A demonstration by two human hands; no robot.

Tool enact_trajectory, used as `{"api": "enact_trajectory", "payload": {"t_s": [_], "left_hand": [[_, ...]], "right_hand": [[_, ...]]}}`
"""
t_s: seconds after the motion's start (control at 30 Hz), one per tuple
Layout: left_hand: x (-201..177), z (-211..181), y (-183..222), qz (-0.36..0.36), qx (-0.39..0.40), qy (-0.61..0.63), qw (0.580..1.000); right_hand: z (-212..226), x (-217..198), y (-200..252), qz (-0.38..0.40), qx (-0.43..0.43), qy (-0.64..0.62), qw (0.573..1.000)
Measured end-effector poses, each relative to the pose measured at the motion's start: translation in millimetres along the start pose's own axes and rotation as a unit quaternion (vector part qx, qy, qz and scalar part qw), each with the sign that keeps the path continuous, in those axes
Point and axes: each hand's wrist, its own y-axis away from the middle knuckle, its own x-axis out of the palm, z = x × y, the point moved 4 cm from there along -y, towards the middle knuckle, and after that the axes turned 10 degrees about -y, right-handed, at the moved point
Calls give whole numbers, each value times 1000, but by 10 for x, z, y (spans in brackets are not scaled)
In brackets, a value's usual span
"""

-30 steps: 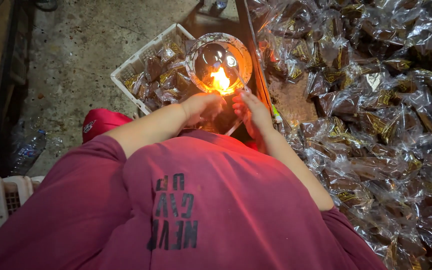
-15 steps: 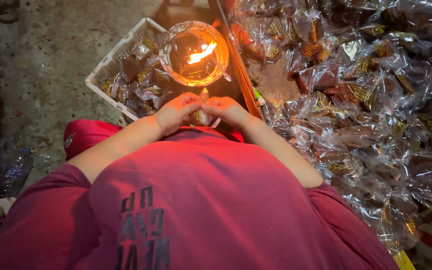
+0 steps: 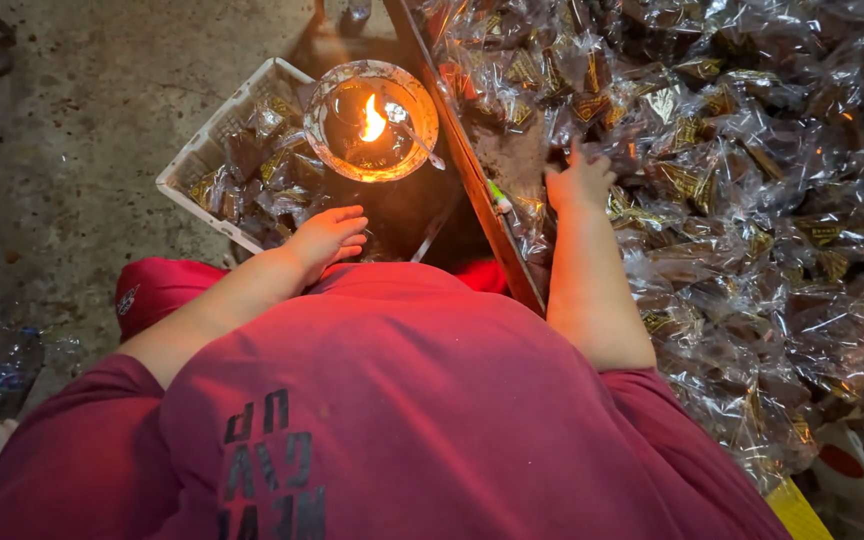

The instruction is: The person is manually sealing small plastic bags filled with food items by folding the top and passing it over a small flame from a burner.

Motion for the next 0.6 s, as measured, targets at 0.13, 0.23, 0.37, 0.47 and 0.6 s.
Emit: {"api": "enact_trajectory", "payload": {"t_s": [0.13,0.23,0.37,0.47,0.6], "left_hand": [[-3,37,-59,8,5,-26,1000],[-24,77,-71,3,2,-42,999],[-69,35,41,-8,7,-38,999],[-62,-102,134,-29,56,-29,998],[-16,-405,310,-60,180,-104,976]], "right_hand": [[-266,410,-460,-20,-1,-39,999],[-340,436,-502,-31,11,-33,999],[-207,157,-257,-252,-61,-295,920],[352,-221,262,-300,-196,-432,827],[1562,-652,1752,75,-333,-453,823]]}}
